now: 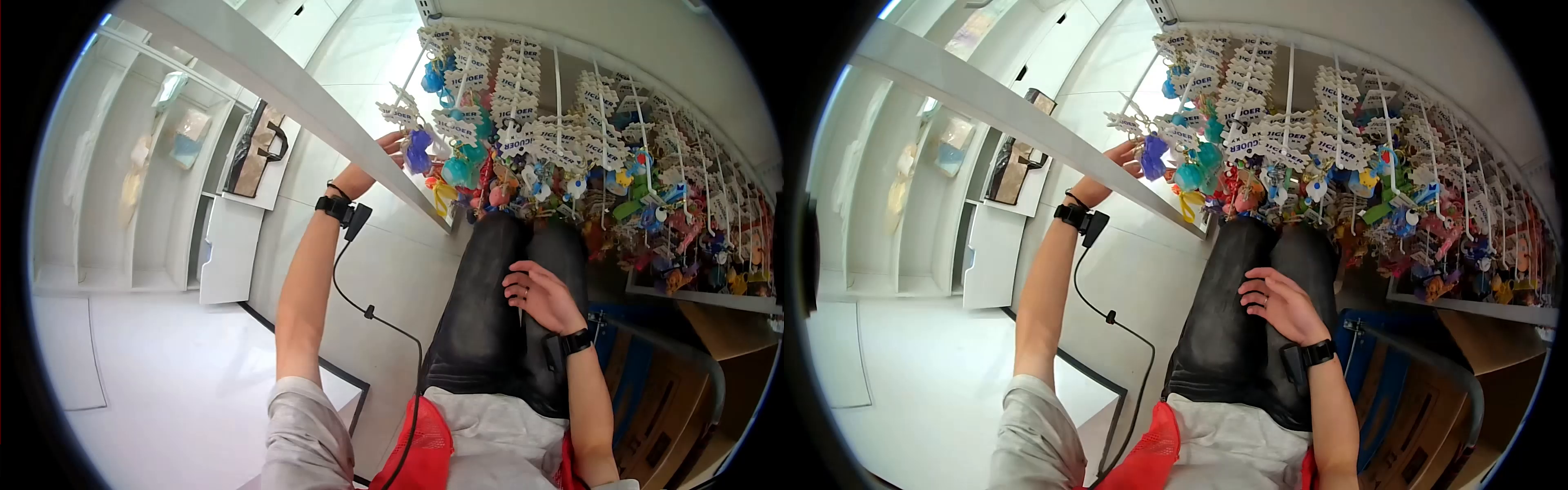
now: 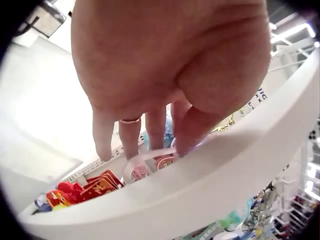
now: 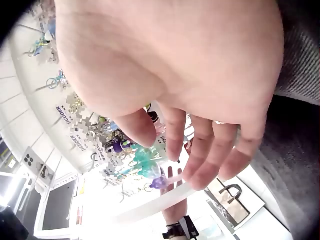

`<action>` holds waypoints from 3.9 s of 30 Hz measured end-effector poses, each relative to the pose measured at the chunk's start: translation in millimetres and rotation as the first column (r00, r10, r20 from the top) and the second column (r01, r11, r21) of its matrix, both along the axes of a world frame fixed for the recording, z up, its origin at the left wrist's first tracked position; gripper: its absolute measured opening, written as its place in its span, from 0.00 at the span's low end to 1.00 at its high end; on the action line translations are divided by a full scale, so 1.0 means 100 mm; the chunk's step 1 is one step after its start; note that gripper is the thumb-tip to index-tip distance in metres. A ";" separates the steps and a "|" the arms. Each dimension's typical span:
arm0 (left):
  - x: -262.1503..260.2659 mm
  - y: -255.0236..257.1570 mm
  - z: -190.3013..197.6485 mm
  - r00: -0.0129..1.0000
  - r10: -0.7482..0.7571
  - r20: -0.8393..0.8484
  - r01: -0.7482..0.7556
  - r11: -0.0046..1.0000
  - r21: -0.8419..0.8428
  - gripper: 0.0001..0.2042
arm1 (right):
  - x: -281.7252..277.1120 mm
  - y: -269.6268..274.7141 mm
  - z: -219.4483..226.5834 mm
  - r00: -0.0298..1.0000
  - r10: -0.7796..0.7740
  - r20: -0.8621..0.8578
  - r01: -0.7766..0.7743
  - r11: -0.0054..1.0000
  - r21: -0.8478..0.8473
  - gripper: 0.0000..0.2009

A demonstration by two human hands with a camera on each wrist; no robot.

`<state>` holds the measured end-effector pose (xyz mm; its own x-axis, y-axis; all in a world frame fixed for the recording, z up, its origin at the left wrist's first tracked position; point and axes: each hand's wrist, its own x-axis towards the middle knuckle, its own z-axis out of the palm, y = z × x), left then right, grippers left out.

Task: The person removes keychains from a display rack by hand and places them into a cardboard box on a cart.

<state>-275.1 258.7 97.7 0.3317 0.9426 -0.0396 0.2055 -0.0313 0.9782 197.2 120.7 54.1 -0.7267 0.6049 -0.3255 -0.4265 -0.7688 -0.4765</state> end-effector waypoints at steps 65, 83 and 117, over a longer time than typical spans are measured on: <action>0.37 1.88 1.48 0.955 0.110 -0.274 0.019 0.902 0.431 0.20 | 0.04 0.01 -0.01 0.999 0.010 0.042 -0.010 1.000 0.008 0.17; 0.52 2.05 1.47 0.783 0.276 -0.557 0.184 0.753 0.631 0.25 | 0.03 0.03 -0.02 0.999 0.026 0.038 -0.027 0.999 0.025 0.17; 1.22 -1.14 1.52 0.726 0.687 -0.016 -0.273 0.309 0.911 0.13 | -0.01 0.03 -0.05 0.999 0.017 0.047 -0.019 0.999 0.040 0.16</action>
<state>-153.3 144.2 249.8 -0.0410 0.5451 0.8373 0.7748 -0.5117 0.3711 195.9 123.3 49.4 -0.7219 0.6056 -0.3349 -0.3896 -0.7556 -0.5266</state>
